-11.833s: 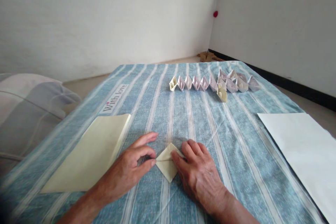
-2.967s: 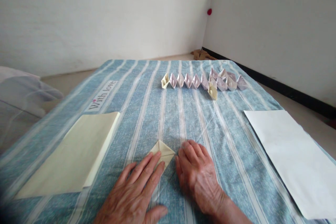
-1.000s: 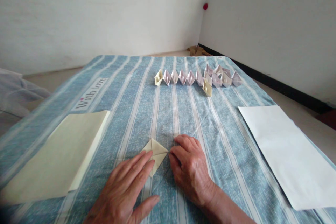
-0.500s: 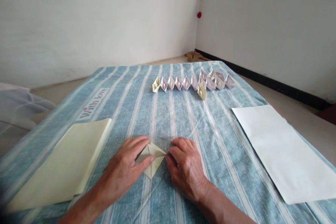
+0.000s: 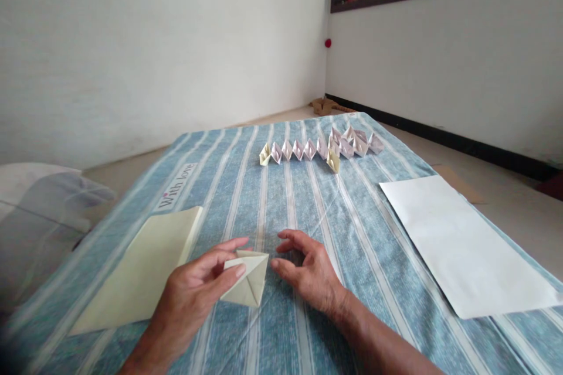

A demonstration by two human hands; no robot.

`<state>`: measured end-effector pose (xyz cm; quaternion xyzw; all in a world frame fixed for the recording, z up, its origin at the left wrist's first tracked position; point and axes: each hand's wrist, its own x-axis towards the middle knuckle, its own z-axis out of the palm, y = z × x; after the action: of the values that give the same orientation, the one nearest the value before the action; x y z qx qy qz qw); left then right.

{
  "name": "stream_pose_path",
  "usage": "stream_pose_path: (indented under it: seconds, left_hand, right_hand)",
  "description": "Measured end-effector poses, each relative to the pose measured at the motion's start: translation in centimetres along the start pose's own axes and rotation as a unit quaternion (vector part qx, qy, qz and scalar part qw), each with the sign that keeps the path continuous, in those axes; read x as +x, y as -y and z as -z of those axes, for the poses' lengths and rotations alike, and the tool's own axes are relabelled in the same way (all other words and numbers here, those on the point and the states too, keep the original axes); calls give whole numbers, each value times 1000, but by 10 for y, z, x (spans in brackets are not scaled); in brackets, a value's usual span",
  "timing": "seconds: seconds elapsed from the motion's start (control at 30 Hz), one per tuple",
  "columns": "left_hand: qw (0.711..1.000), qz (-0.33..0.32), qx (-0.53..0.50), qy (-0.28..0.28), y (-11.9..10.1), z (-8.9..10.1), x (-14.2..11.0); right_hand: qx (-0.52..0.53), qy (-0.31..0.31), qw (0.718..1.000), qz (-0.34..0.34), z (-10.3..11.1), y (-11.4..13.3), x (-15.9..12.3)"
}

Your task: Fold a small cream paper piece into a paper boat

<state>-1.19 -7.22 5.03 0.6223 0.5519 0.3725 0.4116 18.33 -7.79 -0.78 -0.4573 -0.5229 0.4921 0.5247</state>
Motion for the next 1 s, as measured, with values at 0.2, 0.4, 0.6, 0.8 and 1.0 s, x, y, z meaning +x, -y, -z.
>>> stream_pose_path:
  seconds: [0.2,0.4,0.6,0.8,1.0]
  left_hand:
    - [997,-15,7,-71,-17,7,-52]
    - [992,-3,-48,-114,-44,6,-102]
    - [992,-26,-81,-94,-62,1,-140]
    - [983,11,-173,-64,-76,-4,-163]
    - [984,-6,-169,-62,-79,-7,-168]
  right_hand:
    - [227,147,958,-95,-15,42,-19]
    - [258,144,952,-81,-27,78,-66]
    - [255,62,964,-52,-31,91,-109]
    - [270,26,961,-46,-36,96,-132]
    - [269,3,962,-44,-39,97,-140]
